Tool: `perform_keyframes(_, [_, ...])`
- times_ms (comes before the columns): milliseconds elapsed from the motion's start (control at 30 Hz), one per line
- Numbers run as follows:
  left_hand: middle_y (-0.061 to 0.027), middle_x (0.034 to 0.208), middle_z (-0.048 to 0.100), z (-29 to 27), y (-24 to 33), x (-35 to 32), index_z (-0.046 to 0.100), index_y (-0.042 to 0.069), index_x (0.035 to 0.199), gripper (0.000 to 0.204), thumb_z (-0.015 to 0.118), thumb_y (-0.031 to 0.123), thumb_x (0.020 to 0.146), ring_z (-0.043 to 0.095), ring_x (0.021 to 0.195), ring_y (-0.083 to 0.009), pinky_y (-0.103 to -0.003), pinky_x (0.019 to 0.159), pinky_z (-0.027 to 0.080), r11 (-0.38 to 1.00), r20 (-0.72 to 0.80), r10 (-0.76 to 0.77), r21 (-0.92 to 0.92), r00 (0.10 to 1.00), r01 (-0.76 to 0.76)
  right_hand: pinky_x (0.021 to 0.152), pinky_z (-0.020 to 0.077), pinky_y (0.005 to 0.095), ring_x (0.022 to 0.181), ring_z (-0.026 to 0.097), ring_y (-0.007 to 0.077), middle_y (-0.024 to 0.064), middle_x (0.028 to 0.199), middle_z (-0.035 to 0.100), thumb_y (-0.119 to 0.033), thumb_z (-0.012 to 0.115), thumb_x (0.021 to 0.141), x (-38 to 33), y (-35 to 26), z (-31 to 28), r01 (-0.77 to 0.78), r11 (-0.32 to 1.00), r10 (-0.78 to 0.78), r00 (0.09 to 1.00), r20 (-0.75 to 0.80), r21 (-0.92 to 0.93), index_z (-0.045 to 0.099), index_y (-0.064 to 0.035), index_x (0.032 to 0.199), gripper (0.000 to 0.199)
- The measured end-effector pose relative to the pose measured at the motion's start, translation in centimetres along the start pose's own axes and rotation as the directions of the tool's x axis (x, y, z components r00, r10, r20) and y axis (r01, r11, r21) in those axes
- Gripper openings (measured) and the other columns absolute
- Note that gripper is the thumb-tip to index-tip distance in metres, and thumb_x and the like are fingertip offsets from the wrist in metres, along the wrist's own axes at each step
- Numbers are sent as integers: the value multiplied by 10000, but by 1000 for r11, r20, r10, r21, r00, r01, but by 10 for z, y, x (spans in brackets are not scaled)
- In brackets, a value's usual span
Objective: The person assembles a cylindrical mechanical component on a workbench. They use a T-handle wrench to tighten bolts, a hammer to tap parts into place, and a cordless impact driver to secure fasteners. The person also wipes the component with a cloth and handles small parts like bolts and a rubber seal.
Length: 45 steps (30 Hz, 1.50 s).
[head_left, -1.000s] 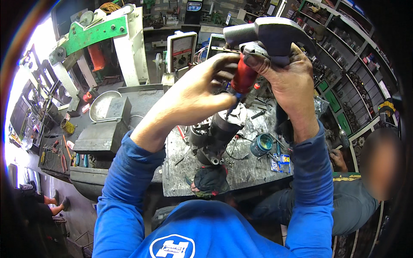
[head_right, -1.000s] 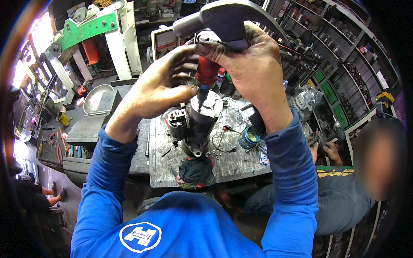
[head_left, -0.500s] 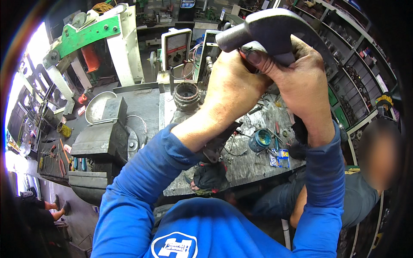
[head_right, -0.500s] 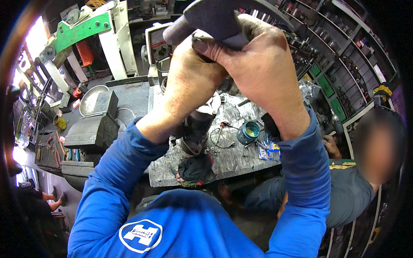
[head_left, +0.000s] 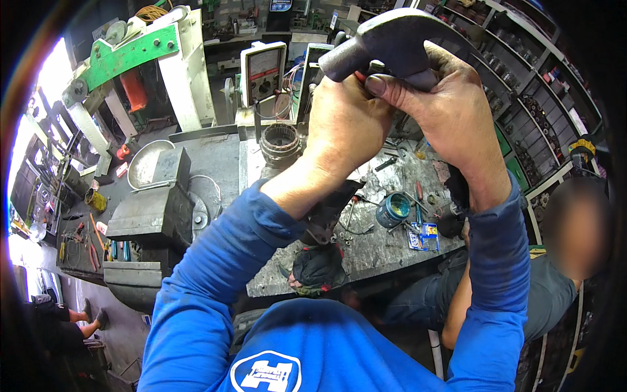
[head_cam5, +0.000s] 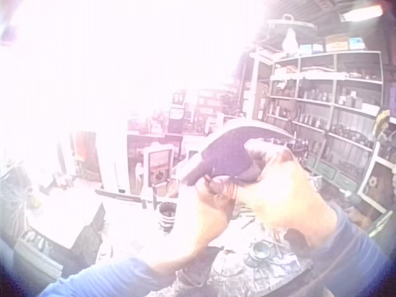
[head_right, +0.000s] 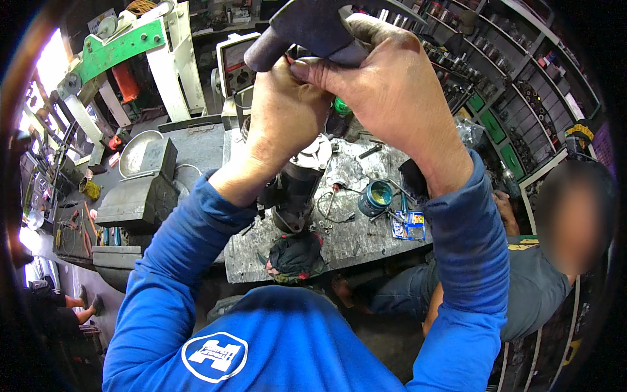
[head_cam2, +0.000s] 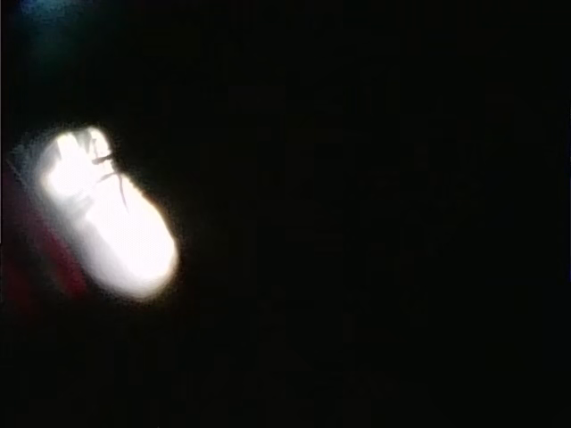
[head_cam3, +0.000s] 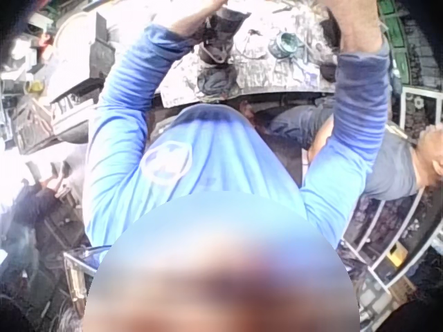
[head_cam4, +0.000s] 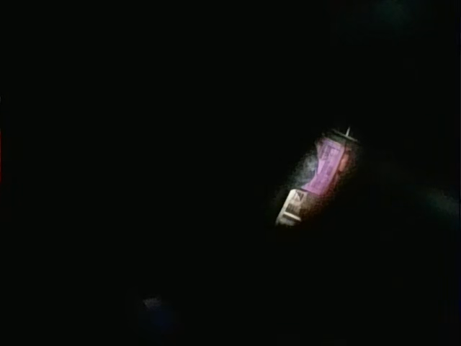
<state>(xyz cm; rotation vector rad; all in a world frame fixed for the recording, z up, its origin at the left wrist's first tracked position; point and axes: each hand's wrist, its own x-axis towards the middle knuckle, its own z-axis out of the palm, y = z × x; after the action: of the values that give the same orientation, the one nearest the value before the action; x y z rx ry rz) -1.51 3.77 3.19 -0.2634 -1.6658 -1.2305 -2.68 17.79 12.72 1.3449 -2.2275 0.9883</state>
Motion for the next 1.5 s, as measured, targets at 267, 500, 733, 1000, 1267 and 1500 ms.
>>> perform_keyframes(267, [-238,1012,709,-6,-7,-7,565,-34,1213,437,772,136,868,721,929,-442,-517,811,572,993,1,-20,115,1000,20,823,598,291,890,748,97,49,972,819,-250,904,898,7,10,-1,22,1000,-21,999,29,-11,776,-27,1135,350])
perform_keyframes(500, [-134,1164,765,-80,-20,-22,592,45,1432,616,781,105,849,737,1097,-206,-384,1001,574,955,641,-281,116,714,272,855,615,279,935,757,92,57,1021,815,-169,904,897,10,33,7,57,989,-53,998,-32,133,741,-16,1181,361])
perform_keyframes(733, [-72,1115,791,-86,-36,-30,665,14,1343,437,731,-51,916,736,1015,-135,-331,971,590,902,690,-380,130,616,411,887,633,269,996,773,124,88,1078,817,-98,867,929,12,42,15,31,957,-29,1000,-11,288,730,3,1207,326])
perform_keyframes(1000, [-81,1128,795,-86,-36,-30,680,6,1318,420,740,-53,907,736,1022,-144,-342,982,588,896,717,-356,78,600,438,910,639,283,997,781,141,96,1073,819,-66,858,929,12,47,15,97,931,-92,995,-30,353,712,17,1234,348])
perform_keyframes(1267, [-124,1282,735,-94,-23,-12,575,45,1487,659,795,7,867,689,1195,-167,-370,1045,564,934,734,-343,200,586,296,817,629,277,901,768,103,74,981,825,-142,899,900,2,23,11,113,974,-100,992,-74,196,780,14,1106,284])
perform_keyframes(1500, [-114,1160,734,-45,20,9,590,0,1361,585,832,71,833,709,979,-184,-352,874,599,904,421,-371,-43,828,426,703,564,333,730,711,117,81,841,796,-390,897,892,7,-6,-13,90,979,-92,996,-1,-183,822,-44,1070,397])
